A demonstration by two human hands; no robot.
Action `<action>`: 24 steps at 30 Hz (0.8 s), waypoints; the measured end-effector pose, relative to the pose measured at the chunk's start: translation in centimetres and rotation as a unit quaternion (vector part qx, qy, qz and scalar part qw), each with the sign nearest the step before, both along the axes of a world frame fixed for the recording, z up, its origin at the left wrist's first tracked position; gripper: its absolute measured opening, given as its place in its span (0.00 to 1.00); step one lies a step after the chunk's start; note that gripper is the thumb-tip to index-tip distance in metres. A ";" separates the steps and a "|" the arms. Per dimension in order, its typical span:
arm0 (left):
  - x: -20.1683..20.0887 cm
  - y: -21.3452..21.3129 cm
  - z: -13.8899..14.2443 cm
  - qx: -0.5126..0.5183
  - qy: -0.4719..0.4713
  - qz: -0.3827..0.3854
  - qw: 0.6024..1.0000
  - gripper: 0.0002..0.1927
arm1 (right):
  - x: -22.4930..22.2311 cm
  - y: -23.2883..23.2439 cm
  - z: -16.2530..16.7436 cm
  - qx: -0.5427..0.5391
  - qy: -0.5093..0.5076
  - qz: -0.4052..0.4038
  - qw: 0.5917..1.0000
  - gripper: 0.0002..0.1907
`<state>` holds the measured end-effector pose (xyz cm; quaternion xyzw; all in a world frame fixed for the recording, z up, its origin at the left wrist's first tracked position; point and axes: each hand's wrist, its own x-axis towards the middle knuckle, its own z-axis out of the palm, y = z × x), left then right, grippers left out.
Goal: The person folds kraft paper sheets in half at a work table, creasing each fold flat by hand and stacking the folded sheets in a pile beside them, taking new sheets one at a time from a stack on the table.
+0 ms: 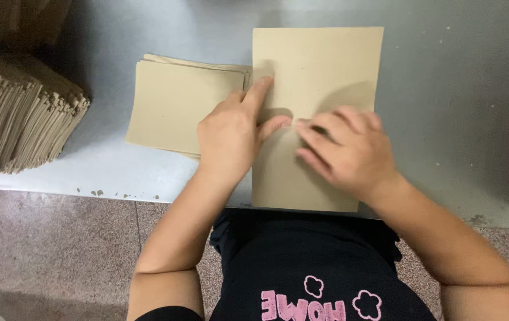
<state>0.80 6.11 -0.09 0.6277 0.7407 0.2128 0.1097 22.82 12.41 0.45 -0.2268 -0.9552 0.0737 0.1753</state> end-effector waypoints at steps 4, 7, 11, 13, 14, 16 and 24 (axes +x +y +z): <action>-1.3 -0.8 0.3 -0.010 0.032 0.003 0.999 0.38 | 3.7 0.3 0.0 -0.010 -0.030 -0.058 0.998 0.15; -1.6 -1.2 0.8 -0.010 0.082 -0.010 0.997 0.39 | 6.3 0.0 0.9 -0.014 -0.058 -0.113 0.992 0.16; -0.5 0.2 1.1 0.131 0.105 -0.167 0.971 0.32 | 6.4 -2.1 2.7 0.030 -0.049 -0.141 0.988 0.24; 0.2 1.1 1.1 0.129 0.123 -0.232 0.956 0.28 | 5.1 -2.9 2.9 -0.082 -0.049 -0.037 0.995 0.22; 0.5 1.6 1.1 0.106 0.153 -0.246 0.951 0.27 | 4.7 -3.2 3.0 -0.136 -0.048 0.016 0.989 0.21; 1.0 1.8 0.9 0.090 0.208 -0.268 0.937 0.24 | 3.8 -4.2 3.0 -0.144 -0.039 0.049 0.988 0.23; 0.5 0.4 0.9 0.082 0.186 -0.269 0.941 0.24 | 4.2 -3.8 2.1 -0.197 -0.039 0.062 0.978 0.21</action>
